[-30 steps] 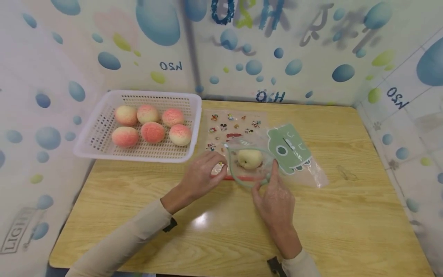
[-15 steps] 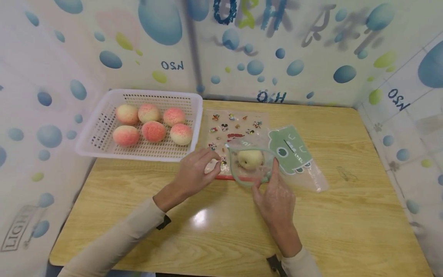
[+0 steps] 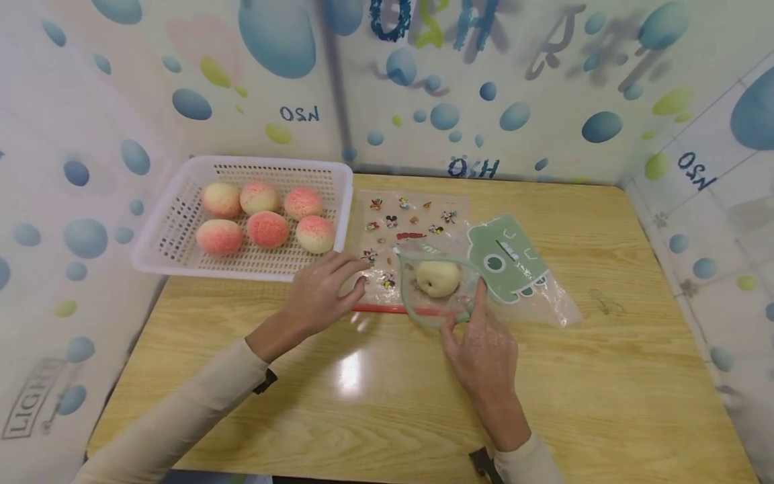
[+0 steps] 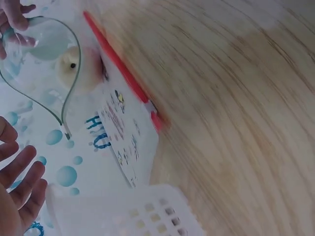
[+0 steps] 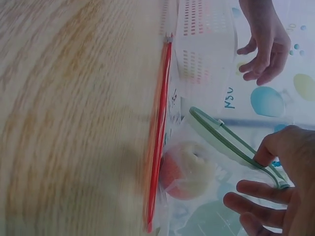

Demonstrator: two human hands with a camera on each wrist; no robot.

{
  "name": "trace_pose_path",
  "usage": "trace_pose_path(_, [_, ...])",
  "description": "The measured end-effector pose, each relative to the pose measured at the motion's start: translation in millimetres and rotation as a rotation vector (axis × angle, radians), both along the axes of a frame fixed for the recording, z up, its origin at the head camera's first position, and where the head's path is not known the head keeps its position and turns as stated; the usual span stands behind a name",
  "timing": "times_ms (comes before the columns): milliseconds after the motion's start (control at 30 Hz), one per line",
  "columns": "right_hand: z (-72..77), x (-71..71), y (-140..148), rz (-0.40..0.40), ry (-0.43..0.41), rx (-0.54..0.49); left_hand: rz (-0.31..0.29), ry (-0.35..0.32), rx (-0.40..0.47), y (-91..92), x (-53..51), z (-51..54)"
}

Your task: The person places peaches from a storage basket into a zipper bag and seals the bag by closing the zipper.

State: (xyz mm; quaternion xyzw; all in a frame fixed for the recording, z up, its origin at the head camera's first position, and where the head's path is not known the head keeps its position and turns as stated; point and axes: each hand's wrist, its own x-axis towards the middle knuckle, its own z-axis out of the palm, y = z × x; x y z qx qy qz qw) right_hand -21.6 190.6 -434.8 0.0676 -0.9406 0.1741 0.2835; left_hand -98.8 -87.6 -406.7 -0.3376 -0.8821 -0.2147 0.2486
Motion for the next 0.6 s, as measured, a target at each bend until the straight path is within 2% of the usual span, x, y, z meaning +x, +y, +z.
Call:
trace_pose_path(167, [0.7, -0.7, 2, -0.012, -0.012, -0.013, 0.000, 0.064, 0.008, -10.8, -4.6, 3.1])
trace_pose_path(333, [-0.3, -0.7, 3, -0.014, -0.042, -0.026, 0.000, 0.069, 0.034, -20.1, -9.9, 5.8])
trace_pose_path(467, [-2.1, -0.7, 3, -0.015, -0.038, -0.032, 0.032, 0.064, 0.047, -27.9, -14.5, 7.6])
trace_pose_path(600, [-2.5, -1.0, 4, -0.015, -0.039, -0.032, 0.093, 0.047, 0.037, -38.3, -20.1, 7.5])
